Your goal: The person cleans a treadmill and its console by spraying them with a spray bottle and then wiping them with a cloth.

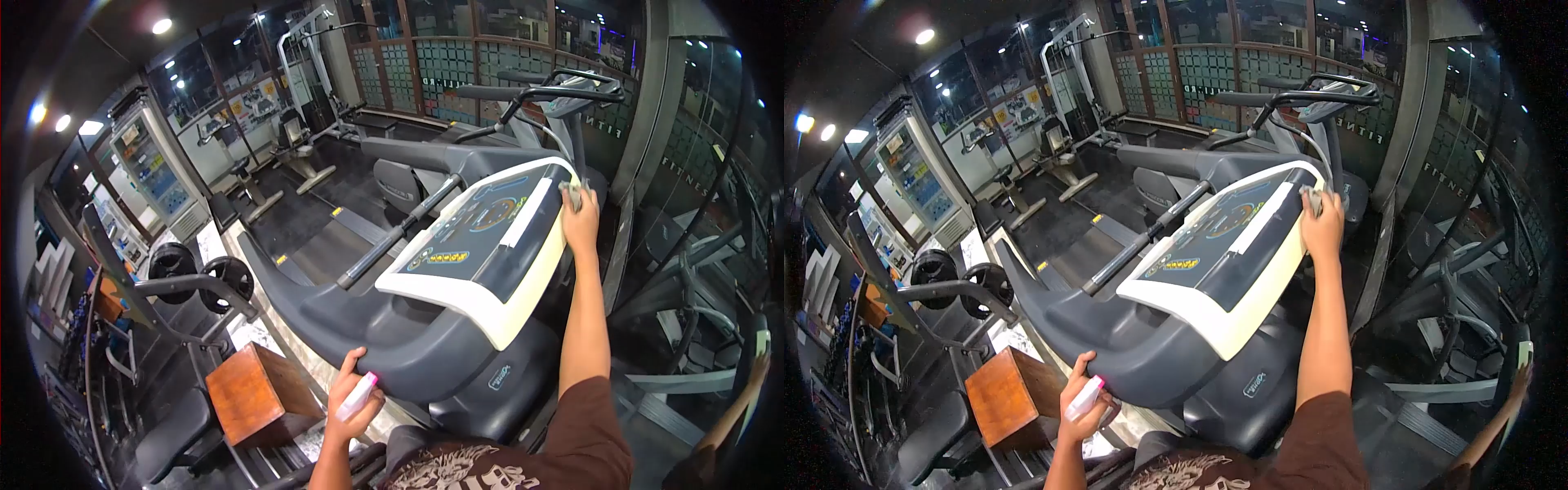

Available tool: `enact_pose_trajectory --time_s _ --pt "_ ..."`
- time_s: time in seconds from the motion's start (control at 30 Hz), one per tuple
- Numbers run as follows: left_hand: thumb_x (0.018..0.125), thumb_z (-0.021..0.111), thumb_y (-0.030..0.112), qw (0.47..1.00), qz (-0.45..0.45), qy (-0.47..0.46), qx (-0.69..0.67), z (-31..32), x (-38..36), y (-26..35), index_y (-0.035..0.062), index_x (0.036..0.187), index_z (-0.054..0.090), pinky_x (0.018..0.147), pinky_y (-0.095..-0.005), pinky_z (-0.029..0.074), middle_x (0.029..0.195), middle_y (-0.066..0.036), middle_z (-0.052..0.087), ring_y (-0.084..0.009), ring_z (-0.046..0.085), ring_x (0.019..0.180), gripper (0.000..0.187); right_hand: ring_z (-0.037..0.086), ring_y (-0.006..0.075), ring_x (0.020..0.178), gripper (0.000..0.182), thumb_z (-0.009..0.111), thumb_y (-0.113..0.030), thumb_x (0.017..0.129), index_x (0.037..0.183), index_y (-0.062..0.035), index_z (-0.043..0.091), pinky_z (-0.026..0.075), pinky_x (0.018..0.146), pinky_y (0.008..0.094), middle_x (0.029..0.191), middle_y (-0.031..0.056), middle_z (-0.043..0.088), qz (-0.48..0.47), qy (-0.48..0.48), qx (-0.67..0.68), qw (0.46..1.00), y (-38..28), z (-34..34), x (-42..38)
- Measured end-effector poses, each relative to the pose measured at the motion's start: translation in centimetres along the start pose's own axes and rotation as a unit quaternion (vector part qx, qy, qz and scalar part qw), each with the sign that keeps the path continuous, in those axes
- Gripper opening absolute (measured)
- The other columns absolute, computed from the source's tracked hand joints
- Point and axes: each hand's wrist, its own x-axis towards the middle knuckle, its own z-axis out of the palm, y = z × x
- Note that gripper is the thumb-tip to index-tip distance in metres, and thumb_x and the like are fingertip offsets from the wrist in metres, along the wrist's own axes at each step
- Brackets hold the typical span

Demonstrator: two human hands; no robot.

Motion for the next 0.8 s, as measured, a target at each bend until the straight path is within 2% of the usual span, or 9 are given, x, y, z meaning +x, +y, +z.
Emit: enact_pose_trajectory --time_s 0.1,0.3,0.43,0.5,0.57,0.6,0.7,0.73,0.8 --pt "0.073 0.068 -0.002 1.000 -0.013 -0.003 -0.012 -0.2 -0.4 -0.4 0.0007 0.075 0.063 0.100 -0.0428 0.043 0.085 -0.015 0.065 -0.0425 0.050 0.130 0.006 0.054 0.0450 0.113 0.039 0.069 -0.029 0.090 0.112 0.0037 0.065 0.044 0.097 0.0464 0.123 0.0270 0.055 -0.023 0.021 -0.007 0.999 -2.4 -2.9 -6.5" --pt "0.071 0.066 -0.003 0.999 -0.039 0.014 -0.025 0.4 -0.5 0.3 0.0002 0.075 0.062 0.098 -0.0406 0.044 0.088 -0.016 0.065 -0.0414 0.048 0.134 0.006 0.050 0.0402 0.099 0.020 0.069 -0.010 0.085 0.103 -0.0006 0.067 0.043 0.087 0.0470 0.108 0.0208 0.053 -0.049 -0.023 0.076 0.996 -12.6 -8.6 -17.0" --pt "0.071 0.063 -0.002 0.999 -0.042 0.029 -0.007 0.7 -0.3 1.0 0.0001 0.075 0.062 0.098 -0.0408 0.044 0.090 -0.017 0.065 -0.0426 0.046 0.135 0.005 0.050 0.0359 0.104 0.031 0.073 -0.010 0.075 0.105 -0.0040 0.069 0.041 0.089 0.0488 0.115 0.0166 0.056 -0.142 -0.060 0.082 0.985 -16.3 -11.0 -22.9" --pt "0.069 0.062 -0.002 0.999 -0.044 0.029 -0.007 0.7 -0.5 0.9 0.0000 0.074 0.062 0.098 -0.0408 0.043 0.091 -0.018 0.065 -0.0430 0.045 0.136 0.005 0.050 0.0339 0.108 0.039 0.072 -0.009 0.067 0.106 -0.0057 0.070 0.039 0.092 0.0497 0.123 0.0155 0.056 -0.223 -0.156 0.105 0.957 -17.3 -12.2 -26.2" --pt "0.068 0.061 -0.002 0.999 -0.043 0.032 -0.001 0.8 -0.7 0.9 -0.0001 0.074 0.061 0.099 -0.0408 0.043 0.092 -0.019 0.065 -0.0431 0.045 0.137 0.007 0.048 0.0347 0.110 0.046 0.074 -0.008 0.056 0.102 -0.0105 0.072 0.040 0.092 0.0459 0.114 0.0118 0.056 -0.284 -0.197 0.157 0.925 -16.8 -12.6 -28.9" --pt "0.068 0.061 -0.002 0.998 -0.052 0.036 -0.004 0.9 -0.8 0.8 0.0000 0.074 0.061 0.099 -0.0407 0.043 0.093 -0.019 0.066 -0.0430 0.044 0.137 0.007 0.046 0.0364 0.115 0.047 0.075 -0.007 0.061 0.108 -0.0093 0.070 0.040 0.093 0.0464 0.121 0.0157 0.054 -0.290 -0.204 0.181 0.917 -16.4 -12.8 -29.2" --pt "0.070 0.061 -0.004 0.997 -0.068 0.038 -0.009 1.2 -1.0 0.3 -0.0003 0.075 0.058 0.087 -0.0346 0.046 0.119 -0.025 0.055 -0.0300 0.054 0.119 0.007 0.045 0.0371 0.115 0.055 0.075 -0.008 0.066 0.121 -0.0083 0.064 0.039 0.094 0.0470 0.131 0.0224 0.049 -0.178 -0.071 0.184 0.964 -13.8 -11.3 -29.6" --pt "0.071 0.061 -0.005 0.997 -0.074 0.037 -0.008 1.2 -1.2 0.1 -0.0004 0.075 0.057 0.081 -0.0315 0.048 0.132 -0.028 0.050 -0.0235 0.058 0.111 0.007 0.039 0.0395 0.117 0.052 0.067 -0.009 0.072 0.124 -0.0067 0.060 0.036 0.097 0.0512 0.138 0.0215 0.040 -0.165 -0.060 0.173 0.969 -13.6 -10.4 -29.3" --pt "0.072 0.060 -0.005 0.998 -0.057 0.031 0.003 1.1 -1.3 -0.3 -0.0002 0.077 0.056 0.072 -0.0279 0.048 0.143 -0.028 0.044 -0.0146 0.060 0.093 0.008 0.036 0.0394 0.119 0.056 0.065 -0.008 0.073 0.128 -0.0071 0.059 0.034 0.098 0.0523 0.139 0.0215 0.040 -0.180 -0.074 0.152 0.969 -13.6 -9.2 -31.0"
